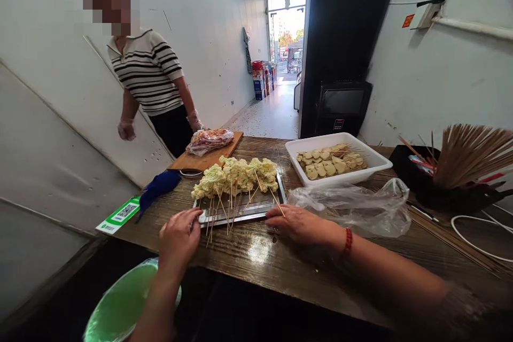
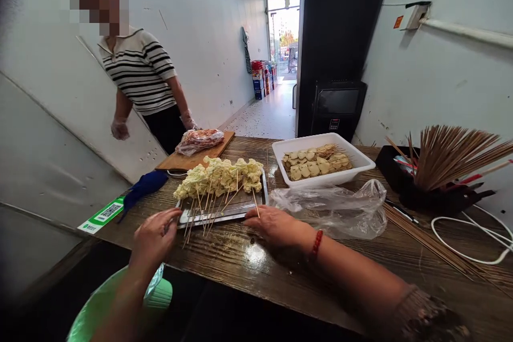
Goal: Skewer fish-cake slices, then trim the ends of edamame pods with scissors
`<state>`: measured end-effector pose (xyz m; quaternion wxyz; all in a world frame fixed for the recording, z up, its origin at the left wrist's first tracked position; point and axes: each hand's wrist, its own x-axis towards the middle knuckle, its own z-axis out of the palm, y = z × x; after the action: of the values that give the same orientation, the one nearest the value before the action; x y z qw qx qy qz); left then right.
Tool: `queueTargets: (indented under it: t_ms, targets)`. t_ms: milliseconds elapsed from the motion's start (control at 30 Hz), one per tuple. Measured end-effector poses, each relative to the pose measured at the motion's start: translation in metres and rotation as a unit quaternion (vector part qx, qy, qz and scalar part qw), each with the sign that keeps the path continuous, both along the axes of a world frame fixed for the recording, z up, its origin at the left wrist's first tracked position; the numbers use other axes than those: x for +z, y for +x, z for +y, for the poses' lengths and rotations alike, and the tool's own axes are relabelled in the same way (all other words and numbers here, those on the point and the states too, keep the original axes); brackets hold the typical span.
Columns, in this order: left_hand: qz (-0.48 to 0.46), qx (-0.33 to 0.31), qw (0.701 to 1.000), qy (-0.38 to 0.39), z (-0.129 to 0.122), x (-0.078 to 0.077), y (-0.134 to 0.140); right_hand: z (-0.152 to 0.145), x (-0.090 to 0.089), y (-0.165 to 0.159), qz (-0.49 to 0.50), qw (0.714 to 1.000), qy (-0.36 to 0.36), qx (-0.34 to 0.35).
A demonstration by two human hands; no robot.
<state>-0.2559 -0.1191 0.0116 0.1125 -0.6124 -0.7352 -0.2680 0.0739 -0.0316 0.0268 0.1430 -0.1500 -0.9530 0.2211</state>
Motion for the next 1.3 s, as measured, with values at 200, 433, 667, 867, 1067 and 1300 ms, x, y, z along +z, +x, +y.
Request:
queueTargets:
  t_ms: [200,433,667,867,1067,1300]
  targets:
    - [-0.127,-0.058,0.990,0.032,0.025,0.044,0.022,0.009,0.049,0.034,0.122,0.933,-0.337,-0.028]
    - [-0.106,-0.159,0.981,-0.022,0.063,0.044,0.059,0.076,0.050,-0.032,0.174,0.780,-0.536,-0.274]
    - [-0.099,-0.172,0.979,-0.051,0.058,0.021,0.058,0.093,0.025,-0.085,0.163,0.724,-0.616,-0.262]
    - [-0.200,-0.148,0.968,-0.017,0.058,0.024,0.060,0.078,0.022,-0.089,0.223,0.678,-0.666,-0.219]
    - [-0.282,-0.132,0.950,0.008,0.060,0.021,0.057,0.062,0.021,-0.095,0.269,0.668,-0.660,-0.212]
    - [-0.299,-0.138,0.944,-0.001,0.057,0.021,0.058,0.053,0.023,-0.062,0.277,0.730,-0.583,-0.223]
